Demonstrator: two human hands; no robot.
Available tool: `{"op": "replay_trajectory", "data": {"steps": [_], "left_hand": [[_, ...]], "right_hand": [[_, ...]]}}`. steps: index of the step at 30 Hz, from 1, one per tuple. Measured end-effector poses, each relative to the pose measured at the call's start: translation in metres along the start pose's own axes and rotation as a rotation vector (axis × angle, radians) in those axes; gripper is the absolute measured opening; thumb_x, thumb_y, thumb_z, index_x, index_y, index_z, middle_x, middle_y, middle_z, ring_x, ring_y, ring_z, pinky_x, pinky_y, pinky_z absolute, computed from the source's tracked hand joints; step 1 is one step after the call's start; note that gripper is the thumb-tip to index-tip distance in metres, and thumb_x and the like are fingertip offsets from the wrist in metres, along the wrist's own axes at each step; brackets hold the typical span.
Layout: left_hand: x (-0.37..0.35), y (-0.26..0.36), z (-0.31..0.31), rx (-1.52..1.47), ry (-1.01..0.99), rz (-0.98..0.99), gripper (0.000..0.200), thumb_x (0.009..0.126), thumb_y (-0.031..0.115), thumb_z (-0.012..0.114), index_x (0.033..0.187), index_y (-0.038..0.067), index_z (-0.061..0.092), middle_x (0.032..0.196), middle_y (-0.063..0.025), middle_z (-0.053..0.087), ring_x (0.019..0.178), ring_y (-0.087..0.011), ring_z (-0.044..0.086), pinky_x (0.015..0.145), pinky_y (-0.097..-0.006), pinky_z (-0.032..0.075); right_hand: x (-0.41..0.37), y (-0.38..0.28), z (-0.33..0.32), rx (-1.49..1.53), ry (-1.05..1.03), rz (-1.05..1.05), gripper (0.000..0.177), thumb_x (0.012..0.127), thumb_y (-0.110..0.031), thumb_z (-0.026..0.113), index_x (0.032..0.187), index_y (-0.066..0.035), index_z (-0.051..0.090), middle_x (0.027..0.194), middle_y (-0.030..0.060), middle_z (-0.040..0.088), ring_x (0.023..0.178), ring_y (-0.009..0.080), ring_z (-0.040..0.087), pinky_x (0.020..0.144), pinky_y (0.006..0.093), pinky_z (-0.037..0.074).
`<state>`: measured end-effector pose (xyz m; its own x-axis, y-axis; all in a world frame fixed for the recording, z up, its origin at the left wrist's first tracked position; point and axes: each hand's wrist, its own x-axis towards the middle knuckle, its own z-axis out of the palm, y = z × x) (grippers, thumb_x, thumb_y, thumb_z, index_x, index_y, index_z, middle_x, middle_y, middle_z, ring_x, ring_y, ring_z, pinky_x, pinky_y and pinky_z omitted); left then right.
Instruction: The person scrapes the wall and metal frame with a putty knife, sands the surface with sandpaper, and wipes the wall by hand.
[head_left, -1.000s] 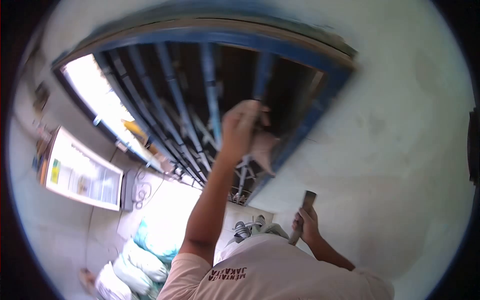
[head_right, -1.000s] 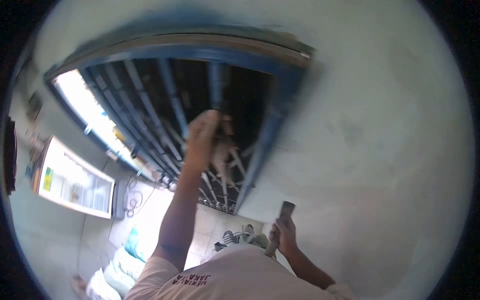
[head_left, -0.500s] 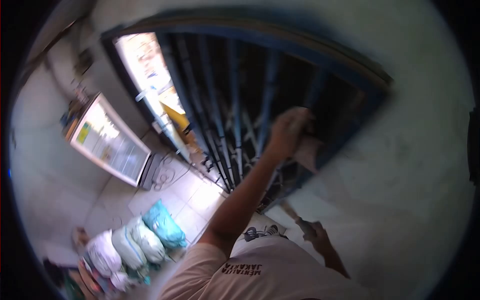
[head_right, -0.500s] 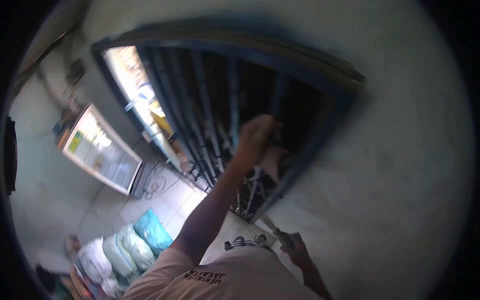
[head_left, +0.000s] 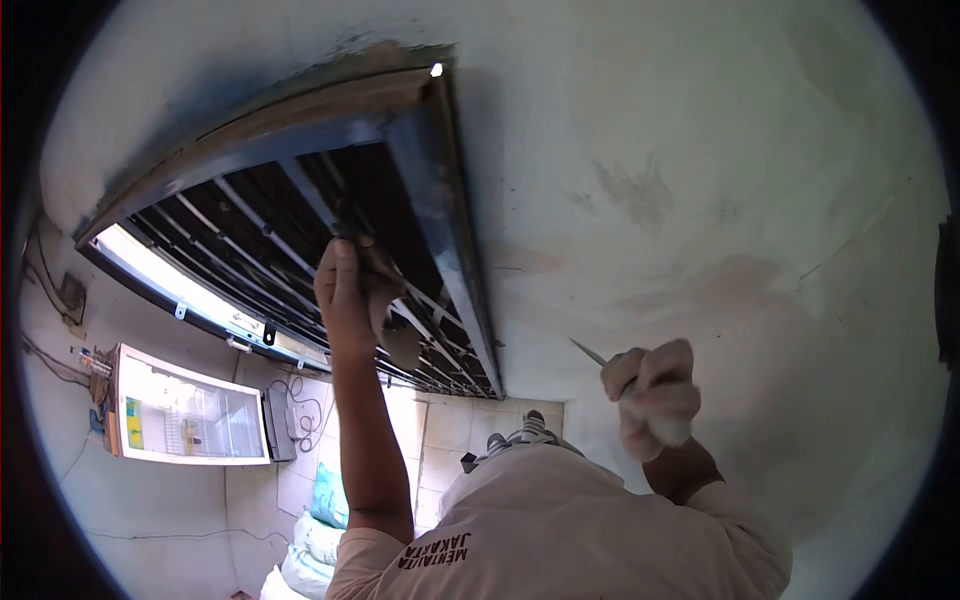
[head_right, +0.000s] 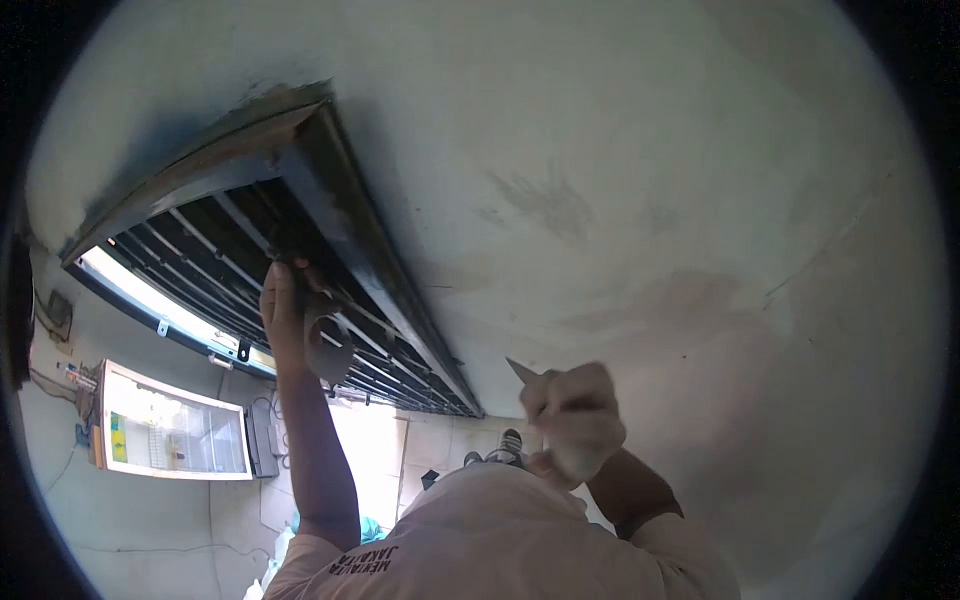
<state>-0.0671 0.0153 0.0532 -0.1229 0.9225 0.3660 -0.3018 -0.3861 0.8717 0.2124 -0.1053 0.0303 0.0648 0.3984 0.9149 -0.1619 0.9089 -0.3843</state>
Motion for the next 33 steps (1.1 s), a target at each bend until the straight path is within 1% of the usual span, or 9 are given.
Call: {"op": "replay_trajectory", "data": {"steps": [4, 10, 15, 19, 22, 23, 26, 29, 33], "left_hand": [[0.000, -0.001, -0.002, -0.013, -0.031, 0.013, 0.035, 0.103, 0.035, 0.041, 0.102, 0.004, 0.057, 0.074, -0.0062, 0.057, 0.057, -0.0125, 0.058, 0.048, -0.0237, 0.049], [-0.003, -0.001, 0.005, 0.049, 0.064, 0.027, 0.036, 0.103, 0.039, 0.042, 0.101, 0.006, 0.057, 0.073, -0.0037, 0.055, 0.057, -0.0092, 0.055, 0.048, -0.0204, 0.048], [-0.007, 0.000, 0.015, 0.122, 0.113, -0.003, 0.041, 0.099, 0.049, 0.046, 0.103, 0.009, 0.057, 0.074, -0.0008, 0.051, 0.061, -0.0066, 0.050, 0.055, -0.0186, 0.042], [-0.010, 0.002, 0.018, 0.129, 0.105, -0.003, 0.035, 0.100, 0.040, 0.047, 0.108, 0.007, 0.056, 0.081, -0.0012, 0.050, 0.068, -0.0082, 0.050, 0.062, -0.0202, 0.043], [-0.012, -0.001, 0.017, 0.175, 0.075, 0.054, 0.031, 0.100, 0.032, 0.045, 0.113, 0.005, 0.055, 0.087, -0.0014, 0.048, 0.073, -0.0100, 0.049, 0.067, -0.0216, 0.043], [-0.012, 0.000, 0.015, 0.166, 0.044, 0.055, 0.030, 0.100, 0.030, 0.044, 0.114, 0.005, 0.054, 0.088, -0.0014, 0.048, 0.074, -0.0106, 0.049, 0.068, -0.0219, 0.042], [-0.009, -0.002, 0.006, 0.154, 0.001, 0.036, 0.032, 0.102, 0.033, 0.042, 0.115, 0.006, 0.053, 0.085, -0.0006, 0.048, 0.073, -0.0101, 0.048, 0.068, -0.0213, 0.041], [-0.009, -0.002, 0.006, 0.110, 0.013, -0.015, 0.036, 0.102, 0.038, 0.041, 0.114, 0.006, 0.053, 0.082, -0.0001, 0.053, 0.075, -0.0076, 0.051, 0.067, -0.0213, 0.042], [-0.010, -0.004, 0.004, 0.127, 0.068, -0.018, 0.036, 0.101, 0.030, 0.043, 0.124, 0.004, 0.050, 0.095, -0.0028, 0.054, 0.082, -0.0109, 0.052, 0.068, -0.0230, 0.043]], "right_hand": [[0.014, 0.014, 0.003, -0.108, -0.234, -0.234, 0.028, 0.073, -0.015, 0.078, 0.087, -0.003, 0.057, 0.092, 0.0113, 0.047, 0.057, 0.0181, 0.051, 0.047, 0.0295, 0.042], [-0.001, 0.043, 0.011, -0.284, -0.170, -0.446, 0.027, 0.069, -0.018, 0.076, 0.084, -0.008, 0.057, 0.081, 0.0062, 0.049, 0.053, 0.0148, 0.048, 0.047, 0.0282, 0.041], [0.003, 0.061, -0.016, -0.252, -0.309, -0.219, 0.031, 0.073, -0.016, 0.081, 0.085, -0.009, 0.054, 0.067, 0.0030, 0.051, 0.052, 0.0196, 0.047, 0.052, 0.0333, 0.041], [-0.008, 0.069, -0.037, -0.060, -0.256, -0.049, 0.035, 0.078, -0.023, 0.080, 0.073, -0.006, 0.049, 0.056, 0.0021, 0.041, 0.047, 0.0190, 0.041, 0.051, 0.0343, 0.038], [0.010, 0.051, -0.042, 0.118, -0.359, -0.066, 0.036, 0.090, -0.028, 0.069, 0.074, -0.004, 0.047, 0.058, 0.0033, 0.043, 0.044, 0.0178, 0.037, 0.047, 0.0347, 0.036], [0.013, 0.047, -0.038, 0.174, -0.346, -0.100, 0.035, 0.090, -0.023, 0.066, 0.071, -0.004, 0.045, 0.056, 0.0033, 0.041, 0.042, 0.0173, 0.034, 0.045, 0.0342, 0.034], [0.015, 0.051, -0.039, 0.128, -0.402, -0.141, 0.035, 0.090, -0.021, 0.066, 0.069, -0.004, 0.044, 0.054, 0.0025, 0.037, 0.042, 0.0173, 0.033, 0.045, 0.0342, 0.033], [0.000, 0.077, -0.039, 0.072, -0.263, -0.014, 0.037, 0.091, -0.021, 0.065, 0.066, -0.004, 0.043, 0.052, 0.0021, 0.035, 0.042, 0.0173, 0.032, 0.045, 0.0346, 0.034], [0.006, 0.061, -0.043, 0.165, -0.352, -0.062, 0.037, 0.087, -0.019, 0.069, 0.064, -0.005, 0.043, 0.053, 0.0024, 0.035, 0.043, 0.0191, 0.033, 0.044, 0.0350, 0.033]]}}
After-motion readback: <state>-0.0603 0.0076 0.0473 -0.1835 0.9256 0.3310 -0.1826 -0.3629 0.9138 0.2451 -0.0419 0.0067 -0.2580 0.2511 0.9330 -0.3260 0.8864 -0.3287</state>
